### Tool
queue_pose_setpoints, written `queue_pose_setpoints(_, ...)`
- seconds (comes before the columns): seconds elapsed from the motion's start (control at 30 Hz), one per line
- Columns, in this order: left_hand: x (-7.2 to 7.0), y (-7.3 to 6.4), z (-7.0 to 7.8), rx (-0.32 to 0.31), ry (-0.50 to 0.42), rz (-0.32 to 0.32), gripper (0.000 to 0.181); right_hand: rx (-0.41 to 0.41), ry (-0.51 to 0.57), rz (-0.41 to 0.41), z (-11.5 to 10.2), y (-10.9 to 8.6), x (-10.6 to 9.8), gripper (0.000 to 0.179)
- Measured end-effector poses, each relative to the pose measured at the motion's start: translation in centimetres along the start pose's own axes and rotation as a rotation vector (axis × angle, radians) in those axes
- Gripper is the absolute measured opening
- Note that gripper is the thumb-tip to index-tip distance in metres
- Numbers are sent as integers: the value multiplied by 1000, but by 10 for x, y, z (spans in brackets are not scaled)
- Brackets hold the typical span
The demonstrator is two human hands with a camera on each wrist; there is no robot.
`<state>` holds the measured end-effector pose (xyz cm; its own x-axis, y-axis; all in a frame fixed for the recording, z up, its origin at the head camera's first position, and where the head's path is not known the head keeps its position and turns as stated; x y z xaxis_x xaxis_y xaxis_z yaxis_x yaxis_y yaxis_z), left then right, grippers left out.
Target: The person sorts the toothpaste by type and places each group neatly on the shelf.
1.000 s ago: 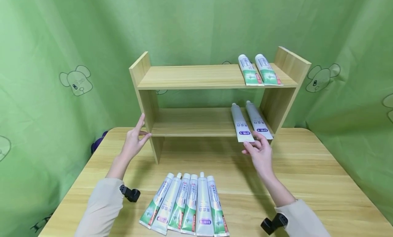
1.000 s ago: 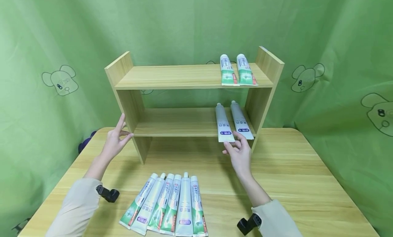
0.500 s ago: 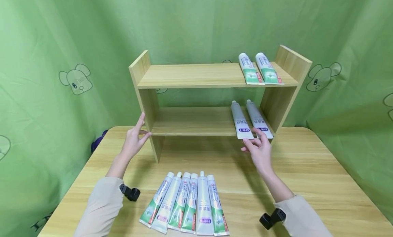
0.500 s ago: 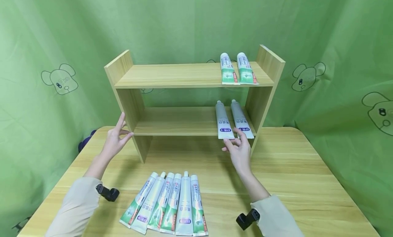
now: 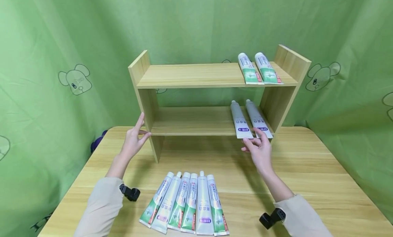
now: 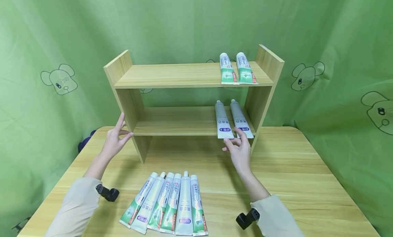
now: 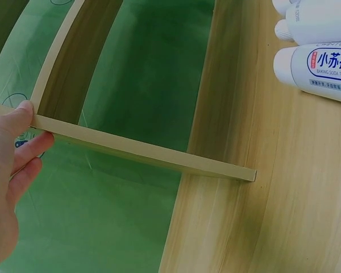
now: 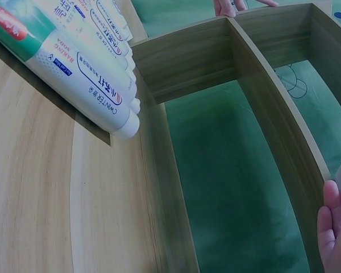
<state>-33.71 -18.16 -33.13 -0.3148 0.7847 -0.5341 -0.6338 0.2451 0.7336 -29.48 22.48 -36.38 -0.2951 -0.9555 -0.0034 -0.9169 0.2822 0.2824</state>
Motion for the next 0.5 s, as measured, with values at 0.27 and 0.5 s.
queue_pose_setpoints(0.27,-1,0,1,18,-5,6,92,-3,-29,-18,-3,-8,-2,56)
queue_pose_setpoints(0.5,-1,0,1,19,-8,3,93,4,-50,-72,-9,-23,-3,58)
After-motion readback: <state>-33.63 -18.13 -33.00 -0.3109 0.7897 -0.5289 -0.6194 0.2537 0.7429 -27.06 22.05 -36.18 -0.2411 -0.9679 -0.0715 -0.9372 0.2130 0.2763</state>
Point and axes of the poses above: each hand's wrist, its own y-axis towards the middle knuckle, its own x-axis out of the palm, z = x × y, the point moved 7 cm from there along y, towards the middle knuckle, and after that the axes turned 1 degree about -y, right-handed, at the moved point
